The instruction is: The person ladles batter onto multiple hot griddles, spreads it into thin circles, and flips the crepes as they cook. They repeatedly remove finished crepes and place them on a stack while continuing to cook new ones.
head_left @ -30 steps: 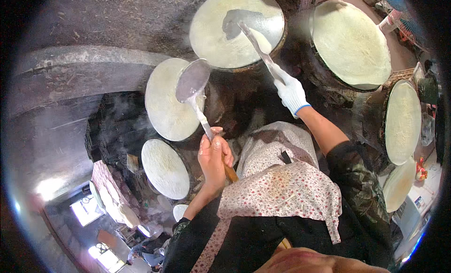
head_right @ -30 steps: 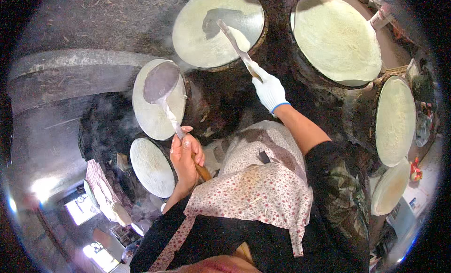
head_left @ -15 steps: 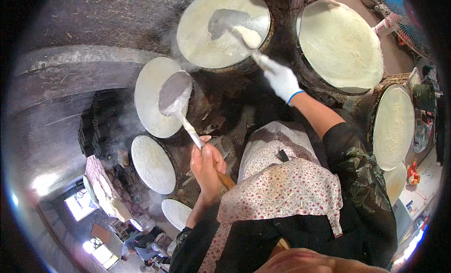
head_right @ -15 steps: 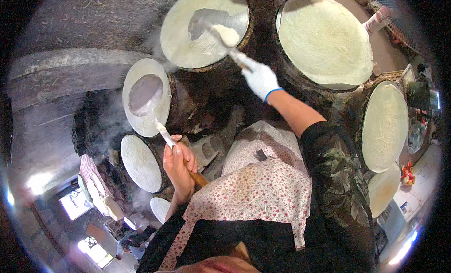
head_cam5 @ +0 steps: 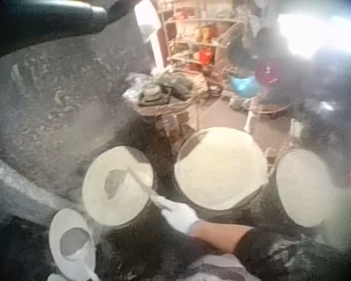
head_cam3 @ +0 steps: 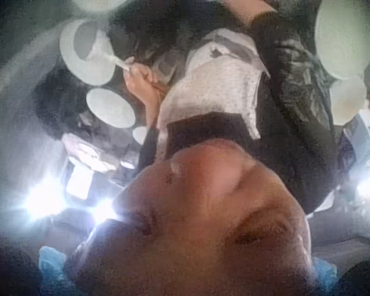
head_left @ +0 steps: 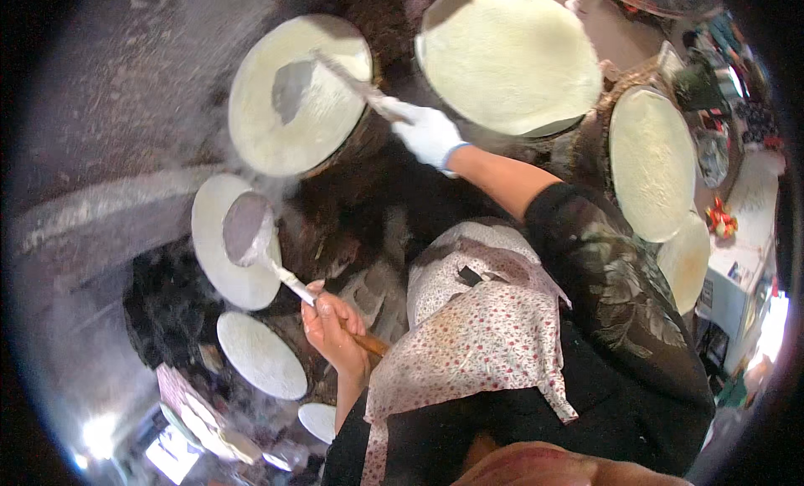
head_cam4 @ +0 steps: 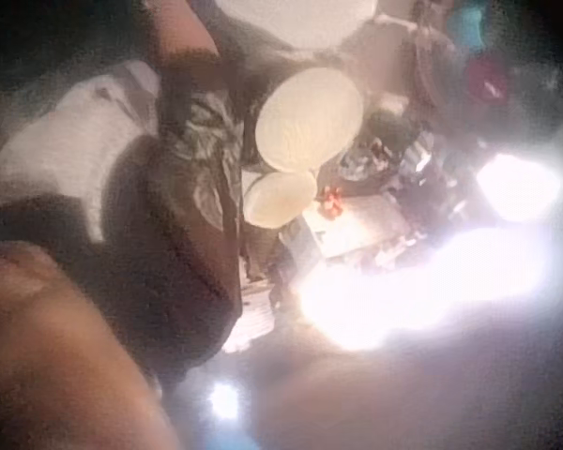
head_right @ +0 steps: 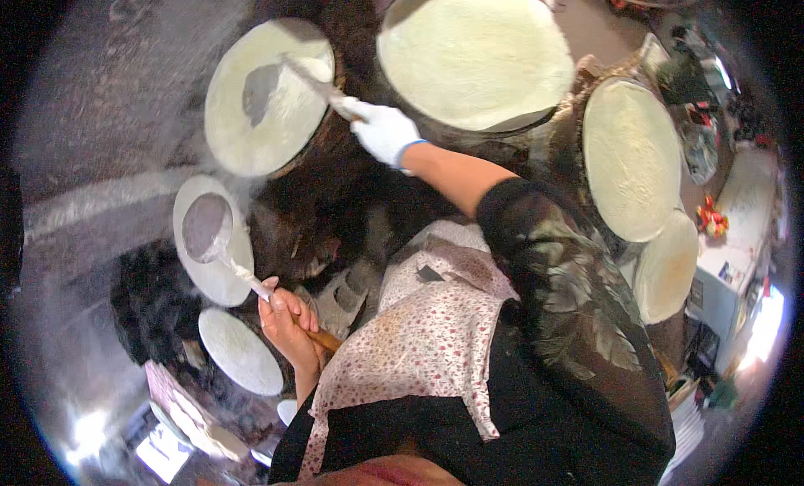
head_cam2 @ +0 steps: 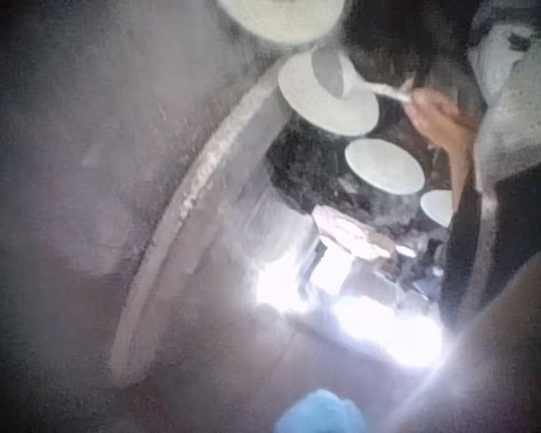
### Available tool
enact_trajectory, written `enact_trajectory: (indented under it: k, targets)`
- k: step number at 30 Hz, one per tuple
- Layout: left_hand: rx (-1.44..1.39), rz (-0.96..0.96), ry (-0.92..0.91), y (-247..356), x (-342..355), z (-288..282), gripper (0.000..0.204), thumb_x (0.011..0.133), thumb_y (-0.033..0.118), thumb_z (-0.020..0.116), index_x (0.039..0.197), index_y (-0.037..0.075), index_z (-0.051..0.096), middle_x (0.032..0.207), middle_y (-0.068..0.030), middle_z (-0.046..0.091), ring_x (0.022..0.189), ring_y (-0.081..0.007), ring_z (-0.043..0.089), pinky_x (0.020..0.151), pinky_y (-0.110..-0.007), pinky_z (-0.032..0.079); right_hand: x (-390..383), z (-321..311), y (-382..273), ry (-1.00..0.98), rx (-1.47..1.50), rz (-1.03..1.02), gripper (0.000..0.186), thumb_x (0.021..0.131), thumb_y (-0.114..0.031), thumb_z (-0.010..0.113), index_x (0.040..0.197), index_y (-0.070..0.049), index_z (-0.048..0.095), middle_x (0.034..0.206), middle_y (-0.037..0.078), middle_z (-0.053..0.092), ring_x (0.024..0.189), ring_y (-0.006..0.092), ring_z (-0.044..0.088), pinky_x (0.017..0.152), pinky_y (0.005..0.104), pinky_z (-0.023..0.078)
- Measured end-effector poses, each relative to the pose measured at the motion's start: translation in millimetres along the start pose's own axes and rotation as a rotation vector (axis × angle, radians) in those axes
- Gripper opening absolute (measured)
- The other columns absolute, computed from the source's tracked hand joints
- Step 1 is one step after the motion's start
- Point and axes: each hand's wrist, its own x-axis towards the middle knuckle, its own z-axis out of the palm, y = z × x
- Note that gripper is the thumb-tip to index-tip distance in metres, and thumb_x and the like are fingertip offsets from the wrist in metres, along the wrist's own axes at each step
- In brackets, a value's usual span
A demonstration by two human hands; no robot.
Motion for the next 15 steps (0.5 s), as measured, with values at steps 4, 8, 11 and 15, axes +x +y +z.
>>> enact_trajectory:
  k: [4, 8, 11, 15]
  targets:
    - [0.018, -0.008, -0.119, -8.7, 4.0, 2.1, 0.026, 0.113, 0.016, 0.047, 0.136, 0.003, 0.049, 0.076, 0.0005, 0.045, 0.052, -0.0071, 0.041, 0.046, -0.025, 0.040, -3.4, 16.4, -4.6, -0.230, -0.050, -0.144, 0.043, 0.099, -0.031, 0.058, 0.142, -0.028, 0.062, 0.117, 0.026, 0.071, 0.105, 0.0454, 0.069, 0.094, 0.0529, 0.056]
    - [-0.023, -0.014, -0.060, -4.8, 6.6, 1.0, 0.027, 0.113, 0.018, 0.048, 0.136, 0.004, 0.049, 0.075, 0.0002, 0.045, 0.052, -0.0070, 0.042, 0.045, -0.025, 0.040, -7.4, 17.5, -9.3, 0.014, -0.026, -0.203, 0.050, 0.100, -0.027, 0.058, 0.150, -0.029, 0.057, 0.131, 0.021, 0.070, 0.116, 0.0409, 0.069, 0.103, 0.0463, 0.055]
    - [0.032, -0.037, -0.088, 3.8, 9.3, 4.3, 0.026, 0.113, 0.019, 0.050, 0.135, 0.006, 0.050, 0.077, 0.0006, 0.044, 0.052, -0.0064, 0.039, 0.043, -0.024, 0.036, 50.4, 2.8, -14.7, -0.023, 0.158, 0.105, 0.049, 0.099, -0.023, 0.057, 0.148, -0.023, 0.060, 0.102, 0.019, 0.076, 0.084, 0.0343, 0.075, 0.082, 0.0431, 0.060]
    - [0.009, -0.097, -0.107, 9.4, 13.4, 6.2, 0.026, 0.112, 0.019, 0.052, 0.134, 0.004, 0.050, 0.077, 0.0005, 0.044, 0.052, -0.0065, 0.040, 0.044, -0.024, 0.038, 68.0, 14.0, -27.5, -0.101, 0.256, -0.013, 0.047, 0.100, -0.029, 0.061, 0.147, -0.023, 0.063, 0.076, 0.010, 0.065, 0.057, 0.0208, 0.060, 0.058, 0.0363, 0.053]
